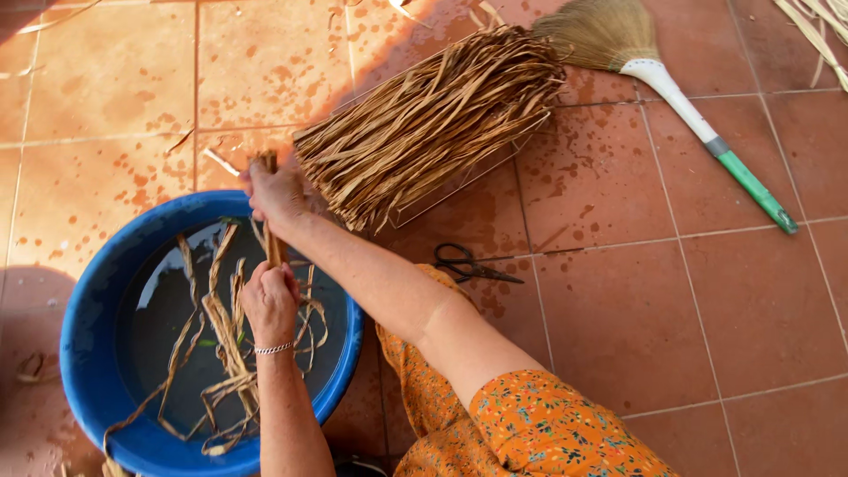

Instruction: The person sits on a tiled floor and repeatedly dips bundles of dried plant strips into a blue basin of water, then wrings and places them on the floor. The person handles the strips by hand, occasionally using scissors to cut a bundle.

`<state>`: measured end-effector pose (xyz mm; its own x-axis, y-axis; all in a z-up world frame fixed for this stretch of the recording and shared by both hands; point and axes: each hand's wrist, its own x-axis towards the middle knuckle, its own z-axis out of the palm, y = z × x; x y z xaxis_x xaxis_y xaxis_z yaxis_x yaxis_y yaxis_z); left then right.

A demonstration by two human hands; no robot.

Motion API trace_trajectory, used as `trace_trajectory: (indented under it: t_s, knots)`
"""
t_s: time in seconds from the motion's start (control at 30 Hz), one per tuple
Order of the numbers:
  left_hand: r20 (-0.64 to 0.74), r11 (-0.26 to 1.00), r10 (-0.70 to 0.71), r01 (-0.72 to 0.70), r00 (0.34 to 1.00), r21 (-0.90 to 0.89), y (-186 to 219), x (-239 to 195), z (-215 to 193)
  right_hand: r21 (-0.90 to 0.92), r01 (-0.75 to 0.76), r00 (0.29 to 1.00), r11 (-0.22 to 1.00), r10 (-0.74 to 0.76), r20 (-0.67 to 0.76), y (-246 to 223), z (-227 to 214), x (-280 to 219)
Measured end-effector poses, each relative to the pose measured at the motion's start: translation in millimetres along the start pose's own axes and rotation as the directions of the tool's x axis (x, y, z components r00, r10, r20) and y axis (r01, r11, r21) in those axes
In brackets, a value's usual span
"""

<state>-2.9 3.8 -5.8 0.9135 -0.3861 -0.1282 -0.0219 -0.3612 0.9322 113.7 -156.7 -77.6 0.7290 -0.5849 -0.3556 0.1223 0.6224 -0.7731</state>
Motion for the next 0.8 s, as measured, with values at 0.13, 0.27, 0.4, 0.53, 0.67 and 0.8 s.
trace_trajectory:
  t_s: [0.13, 0.27, 0.4, 0.53, 0.67, 0.8]
  knots:
    - [0.075, 0.963, 0.071, -0.088, 0.995, 0.254, -28.0, -38.6, -5.9, 0.146, -0.012, 0.992, 0.989, 0.031, -0.125, -30.3, -36.7, 58.1]
    - [0.115, 0.959, 0.218, -0.234, 0.969, 0.159, -70.6, -77.2, -5.1, 0.061, 0.189, 0.971, 0.98, -0.177, -0.163, -75.7, -117.0, 103.1]
    - [0.145, 0.88, 0.452, -0.466, 0.88, 0.087, -98.5, -95.0, -17.3, -0.011, 0.287, 0.957, 0.958, -0.286, 0.038, -100.3, -158.8, 105.1]
    - [0.154, 0.91, 0.36, -0.383, 0.92, 0.159, -125.7, -107.9, -31.9, 0.065, 0.246, 0.969, 0.967, -0.244, -0.038, -127.1, -177.4, 133.8]
    - [0.116, 0.929, 0.259, -0.28, 0.959, 0.241, -172.7, -135.5, -48.4, -0.034, 0.344, 0.939, 0.938, -0.344, 0.012, -156.7, -234.0, 176.4]
    - [0.041, 0.902, 0.232, -0.23, 0.972, 0.366, -221.1, -149.9, -59.2, 0.132, 0.339, 0.927, 0.931, -0.355, 0.12, -182.6, -253.8, 183.8]
